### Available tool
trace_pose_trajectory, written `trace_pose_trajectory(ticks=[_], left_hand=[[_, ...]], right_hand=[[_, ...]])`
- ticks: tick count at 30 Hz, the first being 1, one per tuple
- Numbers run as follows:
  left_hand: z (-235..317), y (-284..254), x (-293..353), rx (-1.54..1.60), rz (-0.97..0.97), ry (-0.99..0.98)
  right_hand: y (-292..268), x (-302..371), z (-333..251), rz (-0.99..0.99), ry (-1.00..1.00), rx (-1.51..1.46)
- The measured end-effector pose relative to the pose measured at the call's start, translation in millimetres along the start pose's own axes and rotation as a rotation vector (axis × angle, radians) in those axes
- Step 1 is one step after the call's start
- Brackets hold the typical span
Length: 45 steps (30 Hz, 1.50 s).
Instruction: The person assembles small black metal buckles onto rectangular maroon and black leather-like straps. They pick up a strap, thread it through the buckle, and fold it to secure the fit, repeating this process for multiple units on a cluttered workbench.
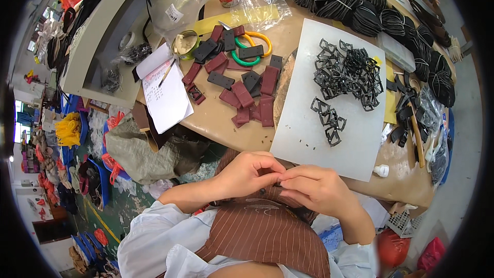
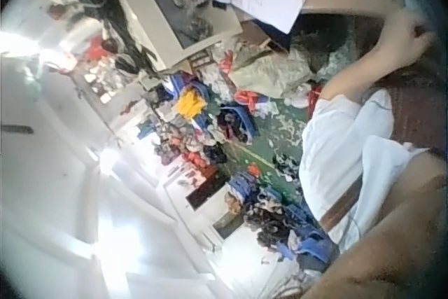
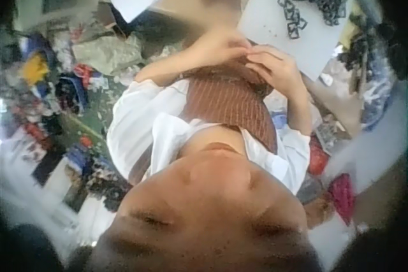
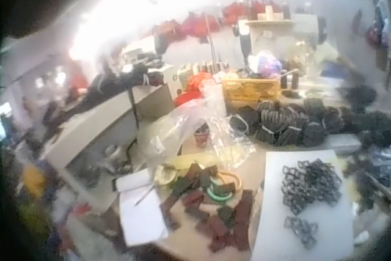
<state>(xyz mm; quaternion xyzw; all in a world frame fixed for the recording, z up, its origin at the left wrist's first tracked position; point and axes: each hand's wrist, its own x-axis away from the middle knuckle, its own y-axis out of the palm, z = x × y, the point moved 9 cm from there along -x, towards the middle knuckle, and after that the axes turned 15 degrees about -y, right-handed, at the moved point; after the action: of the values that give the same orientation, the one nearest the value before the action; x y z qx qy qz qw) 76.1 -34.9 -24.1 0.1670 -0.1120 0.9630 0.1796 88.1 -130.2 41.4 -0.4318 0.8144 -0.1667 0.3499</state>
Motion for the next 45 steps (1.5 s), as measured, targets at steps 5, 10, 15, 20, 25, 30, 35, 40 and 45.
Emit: trace_pose_trajectory(ticks=[5, 10, 15, 20, 25, 30, 35, 40, 45], left_hand=[[15, -28, -10, -0.203, 0.024, 0.074], [16, -155, -34, -1.044, 0.655, 0.305], [-22, -165, -49, -1.261, 0.633, 0.013], [-35, -143, -36, -1.230, 0.695, 0.168], [-27, -174, -40, -0.767, 0.504, -0.033], [-14, -138, -37, -1.248, 0.747, 0.138], [12, -171, -17, -0.075, 0.827, 0.074], [27, -33, -20, 0.584, 0.109, -0.026], [36, 9, -13, 0.624, -0.047, 0.018]], right_hand=[[-5, 8, 9, 0.180, 0.082, -0.051], [-15, 36, 25, 0.406, 0.204, -0.363], [-9, 46, 34, 0.471, 0.337, -0.501], [-10, 56, 40, 0.528, 0.357, -0.510], [-17, 51, 32, 0.427, 0.249, -0.310], [-16, 51, 33, 0.494, 0.244, -0.334], [-27, 57, 28, 0.651, 0.211, -0.457], [-43, 20, -11, 0.594, -0.094, -0.431], [-50, 20, -1, 0.565, -0.089, -0.184]])
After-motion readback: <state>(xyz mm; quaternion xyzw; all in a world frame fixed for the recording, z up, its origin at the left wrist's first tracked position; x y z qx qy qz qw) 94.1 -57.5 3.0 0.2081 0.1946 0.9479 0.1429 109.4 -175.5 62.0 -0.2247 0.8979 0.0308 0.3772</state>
